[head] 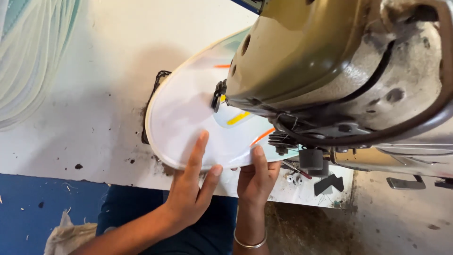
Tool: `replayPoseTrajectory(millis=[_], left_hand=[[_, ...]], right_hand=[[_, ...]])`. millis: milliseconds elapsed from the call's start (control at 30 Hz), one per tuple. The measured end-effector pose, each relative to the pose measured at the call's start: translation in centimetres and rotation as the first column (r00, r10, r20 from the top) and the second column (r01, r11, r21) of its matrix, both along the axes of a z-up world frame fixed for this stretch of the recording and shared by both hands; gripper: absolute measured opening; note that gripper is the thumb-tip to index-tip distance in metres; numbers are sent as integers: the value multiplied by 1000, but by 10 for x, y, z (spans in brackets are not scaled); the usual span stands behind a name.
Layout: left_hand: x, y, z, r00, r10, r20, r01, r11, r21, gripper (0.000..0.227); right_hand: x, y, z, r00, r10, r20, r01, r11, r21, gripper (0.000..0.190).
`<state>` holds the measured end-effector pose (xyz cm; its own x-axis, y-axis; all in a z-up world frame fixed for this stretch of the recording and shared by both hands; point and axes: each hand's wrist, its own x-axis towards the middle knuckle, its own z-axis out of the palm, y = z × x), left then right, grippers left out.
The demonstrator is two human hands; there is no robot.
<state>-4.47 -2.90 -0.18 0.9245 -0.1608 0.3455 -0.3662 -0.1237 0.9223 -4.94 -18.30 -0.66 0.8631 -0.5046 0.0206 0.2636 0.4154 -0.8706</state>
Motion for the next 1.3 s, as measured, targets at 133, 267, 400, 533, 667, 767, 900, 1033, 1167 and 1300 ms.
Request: replayPoseTrajectory(millis=[133, 267, 400, 533, 667, 767, 900, 1033, 1167, 1300], left_hand=[[4, -3, -7, 1000, 31, 4, -30, 996, -81, 63], [23, 6, 7, 970, 35, -239, -112, 941, -318, 62], [39, 14, 13, 986, 151, -71, -163, 967, -194, 63], [51, 27, 22, 979, 60, -193, -107, 963, -246, 60], [60, 32, 26, 956, -50, -290, -36, 958, -284, 60], [65, 29, 22, 971, -24, -237, -29, 975, -218, 61], [78, 36, 25, 958, -96, -271, 24, 966, -258, 60], [111, 55, 39, 952, -167, -257, 134, 981, -141, 58], [151, 61, 49, 814, -385, -435, 333, 923, -192, 63], [182, 62, 42, 728, -525, -441, 439, 851, -288, 69]], right_hand=[[-10, 8, -8, 992, -79, -100, 81, 997, 14, 26], [-27, 26, -15, 998, -2, -68, -1, 999, -44, 26], [-40, 30, -42, 995, -7, -97, 9, 1000, 20, 25], [-43, 43, -38, 997, 72, -40, -74, 996, -58, 27], [-40, 48, -39, 993, 68, -96, -72, 996, -47, 29], [-41, 43, -49, 994, 84, -70, -87, 995, -50, 28], [-49, 40, -62, 981, 182, -63, -189, 974, -128, 30], [-51, 41, -48, 911, 361, -197, -390, 911, -136, 34], [-65, -1, -90, 827, 284, -485, -497, 773, -395, 33], [-77, -68, -157, 847, 255, -467, -476, 756, -450, 42]])
